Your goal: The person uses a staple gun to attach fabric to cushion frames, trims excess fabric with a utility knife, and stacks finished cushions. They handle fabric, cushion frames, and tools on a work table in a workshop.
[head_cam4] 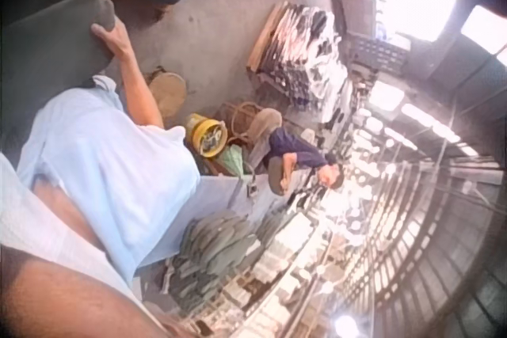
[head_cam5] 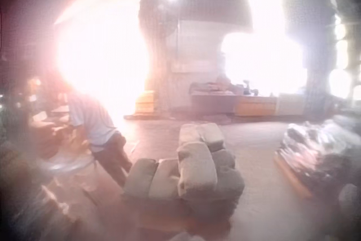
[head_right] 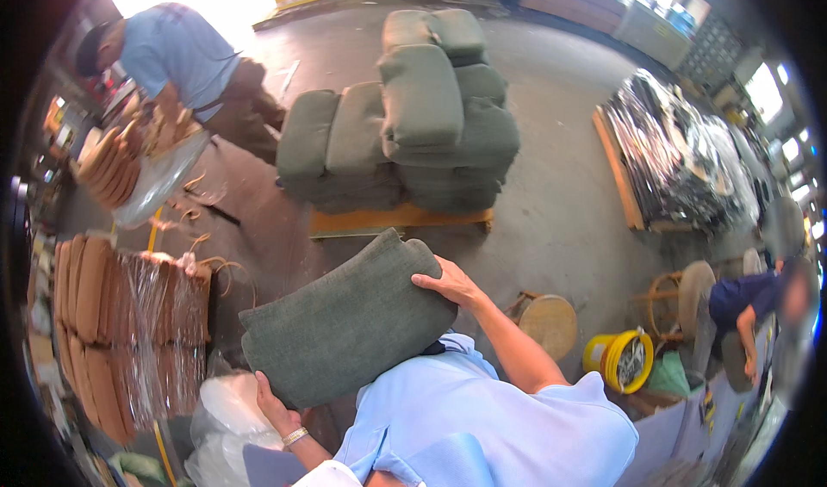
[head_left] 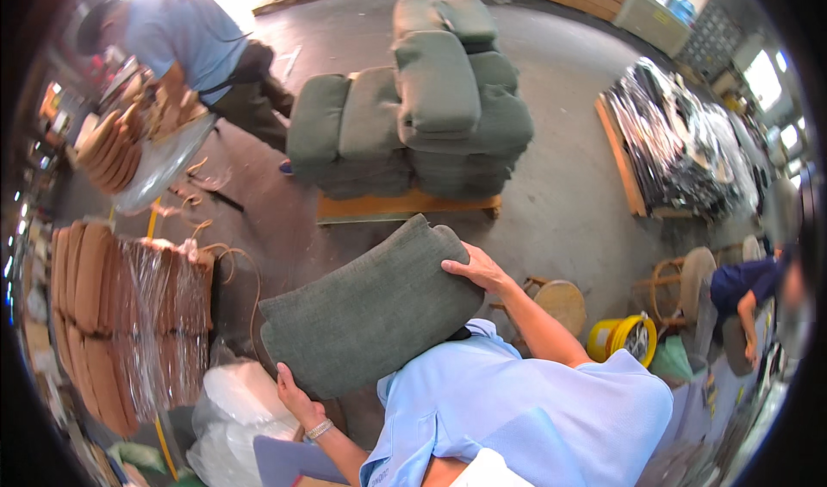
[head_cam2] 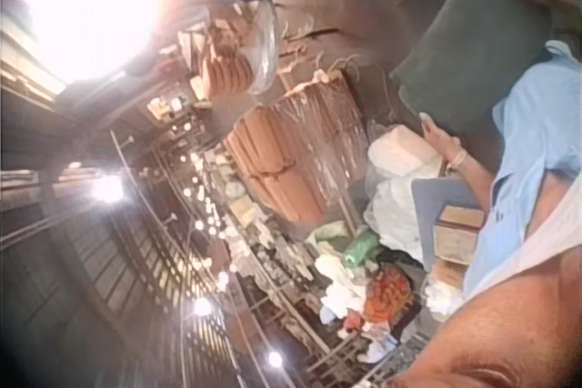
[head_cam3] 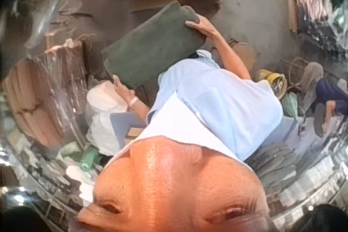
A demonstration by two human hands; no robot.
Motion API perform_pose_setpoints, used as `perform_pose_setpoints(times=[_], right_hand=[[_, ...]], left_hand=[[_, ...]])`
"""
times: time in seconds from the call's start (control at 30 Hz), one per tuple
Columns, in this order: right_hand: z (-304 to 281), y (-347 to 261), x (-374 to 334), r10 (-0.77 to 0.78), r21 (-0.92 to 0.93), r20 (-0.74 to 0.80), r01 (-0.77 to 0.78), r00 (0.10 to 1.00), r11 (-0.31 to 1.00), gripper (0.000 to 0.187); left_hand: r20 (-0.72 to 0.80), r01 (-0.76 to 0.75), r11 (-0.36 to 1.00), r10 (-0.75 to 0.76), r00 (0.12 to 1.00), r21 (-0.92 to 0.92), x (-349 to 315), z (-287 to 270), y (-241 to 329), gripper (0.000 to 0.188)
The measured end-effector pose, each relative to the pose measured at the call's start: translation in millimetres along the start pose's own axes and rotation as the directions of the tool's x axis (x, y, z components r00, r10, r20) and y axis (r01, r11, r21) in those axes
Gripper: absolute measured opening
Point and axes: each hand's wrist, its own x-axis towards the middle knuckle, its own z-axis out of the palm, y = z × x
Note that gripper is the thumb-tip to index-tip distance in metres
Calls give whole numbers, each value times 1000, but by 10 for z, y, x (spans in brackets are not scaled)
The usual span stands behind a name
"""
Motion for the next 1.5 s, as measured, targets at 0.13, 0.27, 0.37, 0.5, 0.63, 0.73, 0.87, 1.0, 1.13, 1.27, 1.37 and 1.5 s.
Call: perform_pose_setpoints(times=[0.13,0.27,0.37,0.5,0.63,0.73,0.87,1.0,1.13,1.27,1.37,1.5], right_hand=[[-111,263,-242,186,169,-149,-160,971,972,88],[-136,608,-349,241,540,-264,-64,934,839,88],[-174,816,-328,283,717,-335,48,899,696,84],[-378,994,-99,320,817,-402,178,858,548,78],[-877,1001,368,256,838,-465,329,847,434,74],[-1228,854,526,220,833,-521,434,825,343,75],[-1801,645,742,83,797,-595,573,800,194,73],[-2228,98,1022,-20,634,-769,767,639,93,66],[-2640,-487,1352,-85,542,-837,840,541,13,65],[-3068,-654,1806,-65,554,-827,829,559,79,66],[-3134,-412,2269,104,606,-794,770,599,199,68],[-2771,541,2752,453,675,-731,634,510,376,68]], left_hand=[[163,47,989,-69,984,137,400,526,280,62],[399,-61,998,51,916,12,725,1239,580,57],[575,-69,995,100,812,-75,824,1918,834,52],[760,-95,984,174,626,-148,868,2904,1042,48],[808,-132,961,275,521,-243,645,4007,1187,52],[839,-155,949,317,442,-276,452,4754,1289,57],[916,-198,940,323,239,-279,157,5379,1249,59],[998,-401,915,36,-50,-53,-65,5758,842,60],[854,-596,787,-412,-317,159,-70,5865,454,62],[857,-759,625,-479,-189,183,113,5841,339,67],[949,-694,665,-305,86,276,363,5733,313,63],[870,-528,741,-154,469,416,685,5410,228,59]])
